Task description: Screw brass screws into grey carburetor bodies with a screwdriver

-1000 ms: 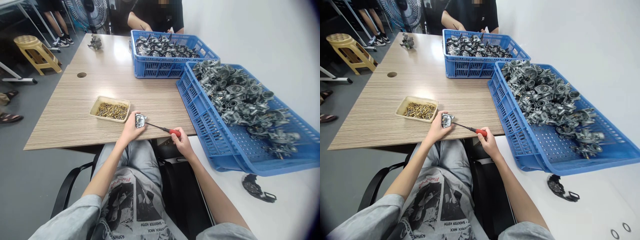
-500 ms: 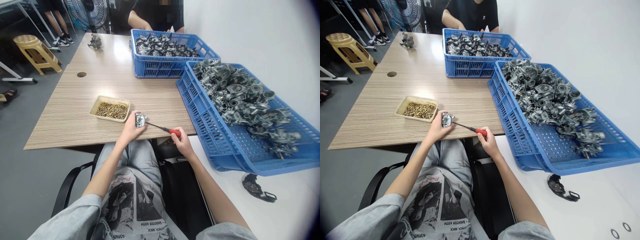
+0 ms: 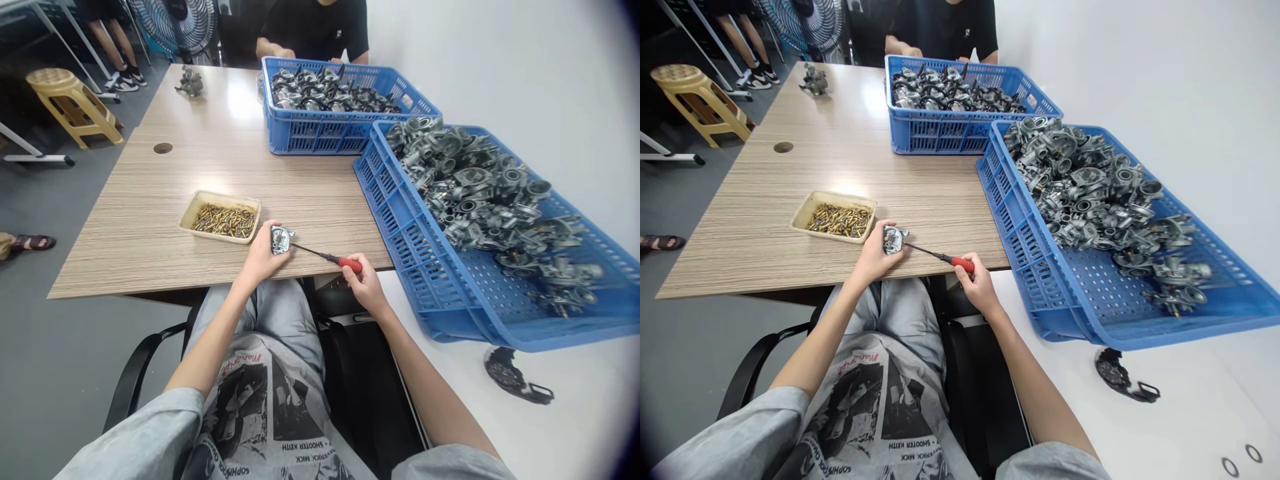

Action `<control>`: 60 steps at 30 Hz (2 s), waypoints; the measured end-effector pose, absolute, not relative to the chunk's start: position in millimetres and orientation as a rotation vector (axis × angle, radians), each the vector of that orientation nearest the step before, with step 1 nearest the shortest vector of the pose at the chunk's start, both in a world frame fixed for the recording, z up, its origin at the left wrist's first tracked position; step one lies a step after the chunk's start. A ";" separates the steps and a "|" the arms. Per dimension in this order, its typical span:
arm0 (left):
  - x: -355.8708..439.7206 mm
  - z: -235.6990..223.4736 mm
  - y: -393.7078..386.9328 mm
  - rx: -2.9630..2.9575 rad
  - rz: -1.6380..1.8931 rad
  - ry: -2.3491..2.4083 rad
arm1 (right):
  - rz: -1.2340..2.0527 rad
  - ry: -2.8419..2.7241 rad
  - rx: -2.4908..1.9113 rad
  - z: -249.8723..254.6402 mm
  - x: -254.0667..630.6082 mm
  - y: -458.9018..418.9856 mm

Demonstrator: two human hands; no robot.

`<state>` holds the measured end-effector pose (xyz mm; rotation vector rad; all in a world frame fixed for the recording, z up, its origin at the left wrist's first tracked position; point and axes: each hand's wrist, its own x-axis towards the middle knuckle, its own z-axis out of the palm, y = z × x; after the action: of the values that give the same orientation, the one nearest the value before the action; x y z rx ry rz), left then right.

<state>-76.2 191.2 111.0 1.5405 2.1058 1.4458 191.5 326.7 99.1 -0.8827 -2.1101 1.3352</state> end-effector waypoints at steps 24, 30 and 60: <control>-75.0 112.1 190.8 1.534 1.460 2.102 | 1.348 -2.110 -0.897 99.7 191.3 325.9; -74.9 112.6 191.0 1.537 1.464 2.107 | 1.346 -2.108 -0.887 97.5 191.7 326.7; -75.8 111.1 191.1 1.521 1.459 2.101 | 1.327 -2.110 -0.913 99.1 191.2 326.0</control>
<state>-75.8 191.1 111.1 1.5207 2.1009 1.4588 191.2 326.0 99.1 -0.9132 -2.1105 1.3274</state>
